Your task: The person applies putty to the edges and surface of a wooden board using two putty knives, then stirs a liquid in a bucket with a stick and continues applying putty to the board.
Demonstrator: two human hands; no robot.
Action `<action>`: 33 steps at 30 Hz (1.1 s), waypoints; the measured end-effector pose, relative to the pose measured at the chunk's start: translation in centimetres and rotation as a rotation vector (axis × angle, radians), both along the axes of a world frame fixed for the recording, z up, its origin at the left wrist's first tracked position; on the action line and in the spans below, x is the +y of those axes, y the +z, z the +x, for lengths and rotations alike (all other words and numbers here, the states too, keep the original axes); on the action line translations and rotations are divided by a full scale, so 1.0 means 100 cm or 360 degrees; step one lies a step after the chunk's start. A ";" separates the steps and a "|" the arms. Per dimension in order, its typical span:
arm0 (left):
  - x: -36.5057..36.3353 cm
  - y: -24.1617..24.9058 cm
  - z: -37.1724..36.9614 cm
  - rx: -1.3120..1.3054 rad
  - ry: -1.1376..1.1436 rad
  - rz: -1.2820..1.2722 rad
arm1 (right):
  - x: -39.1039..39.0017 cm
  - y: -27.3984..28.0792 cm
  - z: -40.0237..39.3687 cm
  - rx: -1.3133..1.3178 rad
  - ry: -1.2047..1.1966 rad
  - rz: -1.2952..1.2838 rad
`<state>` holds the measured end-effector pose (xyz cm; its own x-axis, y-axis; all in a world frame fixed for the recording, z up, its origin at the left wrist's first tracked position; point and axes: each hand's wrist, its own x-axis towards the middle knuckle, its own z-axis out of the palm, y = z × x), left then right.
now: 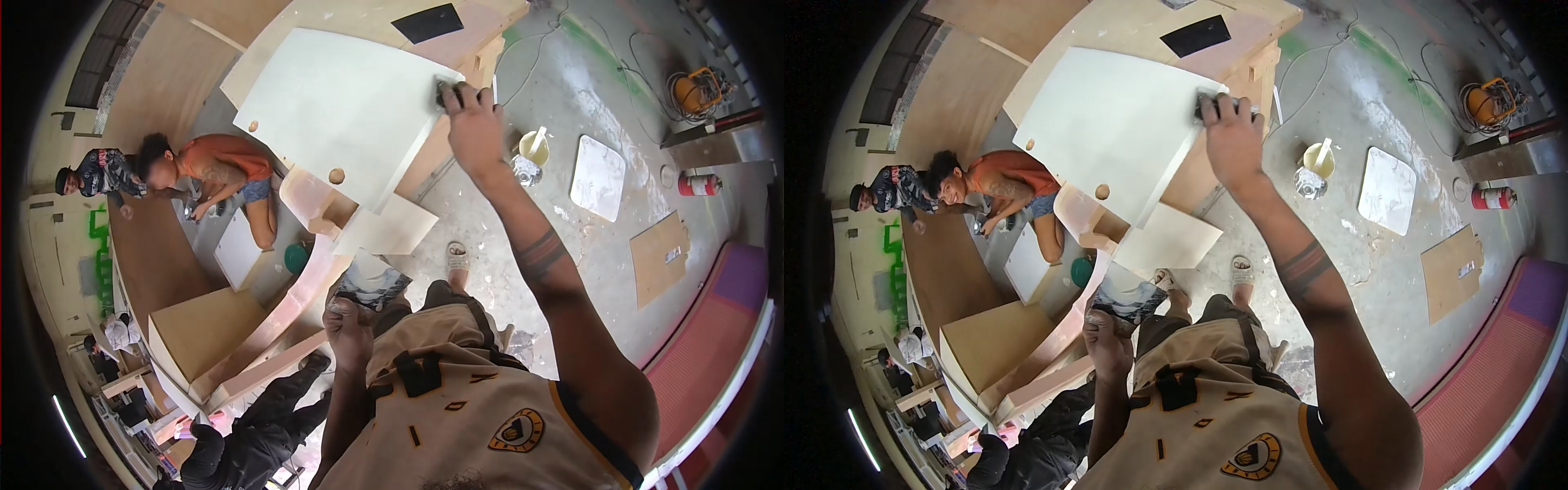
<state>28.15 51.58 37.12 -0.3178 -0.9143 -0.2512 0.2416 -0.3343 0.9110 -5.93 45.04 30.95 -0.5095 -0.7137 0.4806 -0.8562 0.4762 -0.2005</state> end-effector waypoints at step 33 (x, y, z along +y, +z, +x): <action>-0.013 -0.003 0.004 0.0397 -0.0406 0.0653 | 0.128 0.051 0.135 -0.0264 0.1839 -0.0739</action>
<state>28.57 50.27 36.83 -0.6127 -0.6430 -0.4595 0.2985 -0.7266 0.6188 7.53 57.88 36.07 0.2213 -0.5635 0.7960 -0.6739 -0.6783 -0.2928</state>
